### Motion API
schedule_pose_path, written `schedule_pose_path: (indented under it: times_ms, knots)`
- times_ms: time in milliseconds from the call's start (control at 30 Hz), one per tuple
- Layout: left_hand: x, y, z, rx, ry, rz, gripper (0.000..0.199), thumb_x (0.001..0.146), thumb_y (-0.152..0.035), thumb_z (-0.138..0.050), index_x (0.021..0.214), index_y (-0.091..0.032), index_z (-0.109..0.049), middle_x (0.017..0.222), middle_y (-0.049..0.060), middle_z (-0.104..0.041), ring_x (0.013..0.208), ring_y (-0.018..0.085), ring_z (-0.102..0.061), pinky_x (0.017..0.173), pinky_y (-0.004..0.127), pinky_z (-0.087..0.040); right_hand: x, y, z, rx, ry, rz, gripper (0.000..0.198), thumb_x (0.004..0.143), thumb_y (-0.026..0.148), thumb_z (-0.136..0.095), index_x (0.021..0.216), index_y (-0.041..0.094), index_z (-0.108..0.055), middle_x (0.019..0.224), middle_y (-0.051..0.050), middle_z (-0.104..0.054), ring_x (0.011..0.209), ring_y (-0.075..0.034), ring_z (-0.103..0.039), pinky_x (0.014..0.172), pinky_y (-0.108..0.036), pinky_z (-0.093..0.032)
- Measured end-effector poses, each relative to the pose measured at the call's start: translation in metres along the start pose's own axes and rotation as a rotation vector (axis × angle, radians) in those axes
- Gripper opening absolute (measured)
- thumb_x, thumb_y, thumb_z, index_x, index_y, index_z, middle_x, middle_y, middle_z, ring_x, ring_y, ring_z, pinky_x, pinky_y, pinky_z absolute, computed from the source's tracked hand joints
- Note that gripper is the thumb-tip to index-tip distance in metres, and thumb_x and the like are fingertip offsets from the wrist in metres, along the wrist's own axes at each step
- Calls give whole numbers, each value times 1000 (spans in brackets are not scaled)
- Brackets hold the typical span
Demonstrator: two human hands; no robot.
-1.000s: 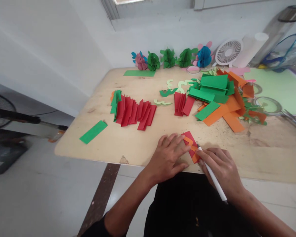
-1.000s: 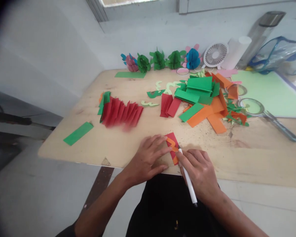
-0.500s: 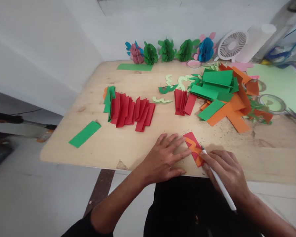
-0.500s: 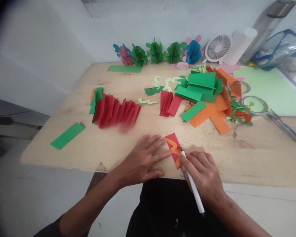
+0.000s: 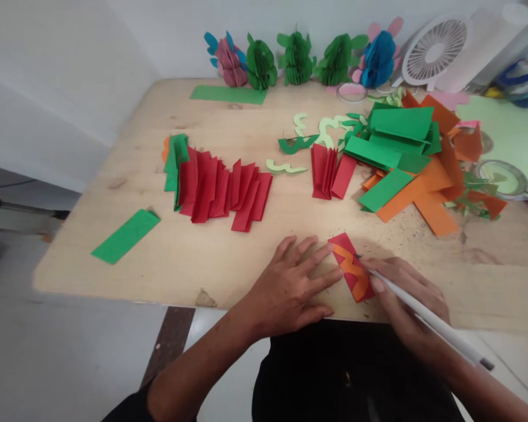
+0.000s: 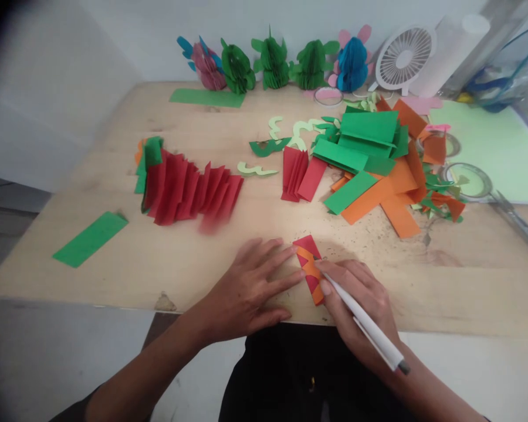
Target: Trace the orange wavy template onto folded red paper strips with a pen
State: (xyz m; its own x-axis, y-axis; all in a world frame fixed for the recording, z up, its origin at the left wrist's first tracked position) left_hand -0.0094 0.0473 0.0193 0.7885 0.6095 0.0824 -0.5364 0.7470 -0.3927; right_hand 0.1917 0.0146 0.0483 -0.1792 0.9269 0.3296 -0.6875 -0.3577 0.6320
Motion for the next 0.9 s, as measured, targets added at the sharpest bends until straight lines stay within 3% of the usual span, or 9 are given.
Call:
schedule_pose_path:
  times_ms: [167,300,900]
  knots:
    - [1,0,2,3,20,-1,57,90,-56,-53,141,-32,-46,151,7,-41,141,35,-28,114,60,-17,18,-1,-14,91,30,-160,15,91,25,-56,100,24,-68,94,-2,-74,85,-17,-70,73,-28,-56]
    - [1,1,1,-2,13,-11,59,89,-57,-54,141,-32,-45,152,8,-40,141,36,-29,113,61,-19,20,-3,-20,31,0,-225,11,89,29,-58,91,22,-65,79,0,-71,63,-13,-66,54,-23,-51]
    - [0,2,1,-10,0,-23,61,88,-56,-56,142,-29,-46,151,9,-42,140,37,-31,112,62,-20,20,-2,-22,-28,-6,-173,10,90,29,-56,91,23,-63,79,0,-71,64,-12,-65,59,-24,-52]
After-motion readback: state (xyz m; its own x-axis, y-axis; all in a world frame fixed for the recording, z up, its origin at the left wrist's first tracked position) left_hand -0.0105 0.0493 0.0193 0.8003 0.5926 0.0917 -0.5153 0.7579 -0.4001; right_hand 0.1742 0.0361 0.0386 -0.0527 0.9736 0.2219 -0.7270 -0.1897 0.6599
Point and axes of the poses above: each hand's wrist, its own x-axis towards the middle knuckle, its own z-axis out of the back of the hand, y = z × x, the point moved 3 cm from there along x, towards the middle knuckle
